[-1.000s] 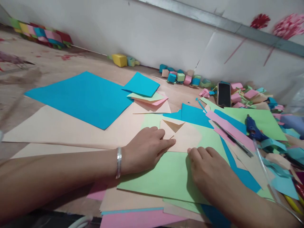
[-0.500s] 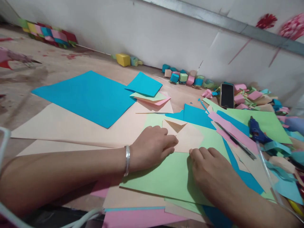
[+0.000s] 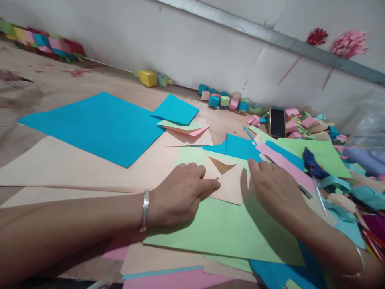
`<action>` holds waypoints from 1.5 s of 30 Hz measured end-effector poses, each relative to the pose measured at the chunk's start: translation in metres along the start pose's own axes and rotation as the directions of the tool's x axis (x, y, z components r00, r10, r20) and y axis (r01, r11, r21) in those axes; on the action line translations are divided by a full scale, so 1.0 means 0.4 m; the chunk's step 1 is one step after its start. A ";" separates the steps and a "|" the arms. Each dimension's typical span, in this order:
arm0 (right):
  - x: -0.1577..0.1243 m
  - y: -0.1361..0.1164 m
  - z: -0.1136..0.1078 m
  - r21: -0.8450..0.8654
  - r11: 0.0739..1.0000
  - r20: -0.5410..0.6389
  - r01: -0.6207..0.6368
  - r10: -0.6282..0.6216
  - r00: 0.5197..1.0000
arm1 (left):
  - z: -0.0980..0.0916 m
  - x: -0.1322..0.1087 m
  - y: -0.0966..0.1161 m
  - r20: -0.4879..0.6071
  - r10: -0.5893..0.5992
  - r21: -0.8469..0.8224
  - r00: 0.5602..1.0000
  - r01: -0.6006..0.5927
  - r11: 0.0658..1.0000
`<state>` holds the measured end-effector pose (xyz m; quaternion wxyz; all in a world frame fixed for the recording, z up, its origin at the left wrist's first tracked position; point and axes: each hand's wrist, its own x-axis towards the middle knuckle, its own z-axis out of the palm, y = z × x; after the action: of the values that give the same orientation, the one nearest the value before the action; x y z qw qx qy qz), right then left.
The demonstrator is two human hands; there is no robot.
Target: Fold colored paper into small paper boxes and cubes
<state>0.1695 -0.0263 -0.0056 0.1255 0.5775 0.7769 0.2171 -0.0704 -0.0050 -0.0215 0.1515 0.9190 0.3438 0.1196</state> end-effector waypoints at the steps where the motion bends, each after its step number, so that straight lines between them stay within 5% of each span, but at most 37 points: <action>1: 0.009 0.004 0.010 0.039 0.999 0.008 0.008 -0.008 1.000 | 0.001 -0.001 -0.001 0.003 0.003 0.006 1.000 -0.003 1.000; 5: 0.012 0.007 0.037 0.262 0.964 0.007 0.051 -0.054 0.998 | 0.003 -0.003 0.000 0.012 -0.005 0.060 1.000 0.005 0.998; 11: 0.015 0.017 0.040 0.524 0.851 -0.018 -0.045 0.064 0.998 | 0.004 0.004 -0.004 -0.024 -0.007 0.193 1.000 0.011 0.981; 15: 0.033 0.028 0.039 0.746 0.662 0.006 -0.062 0.087 0.996 | -0.001 0.009 -0.002 -0.062 -0.030 0.201 0.998 0.042 0.979; 18: 0.037 0.034 0.034 0.891 0.453 -0.016 0.013 0.003 1.000 | -0.005 0.012 0.001 -0.102 -0.075 0.226 0.992 0.097 0.969; 20: 0.036 0.033 0.030 0.911 0.395 -0.090 0.118 -0.089 0.992 | -0.006 0.014 0.000 -0.107 -0.090 0.251 0.990 0.115 0.961; 26: 0.033 0.009 0.027 0.746 0.517 -0.371 0.420 -0.200 0.907 | 0.003 0.015 -0.009 -0.094 -0.085 0.252 0.992 0.107 0.962; 30: 0.035 -0.004 0.026 0.665 0.536 -0.453 0.521 -0.265 0.851 | 0.010 0.013 -0.011 -0.104 0.009 0.218 0.995 0.014 0.976; 39: 0.034 -0.057 0.061 0.710 0.623 -0.445 0.329 0.034 0.895 | 0.016 0.004 -0.009 -0.107 0.073 0.085 0.992 -0.064 0.994; 45: 0.038 -0.075 0.085 0.704 0.635 -0.445 0.316 0.049 0.894 | 0.017 0.001 -0.005 -0.116 0.081 0.085 0.990 -0.071 0.994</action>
<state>0.1547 -0.0123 -0.0488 -0.2847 0.4533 0.8445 -0.0199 -0.0690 -0.0044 -0.0285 0.0891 0.9280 0.3214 0.1658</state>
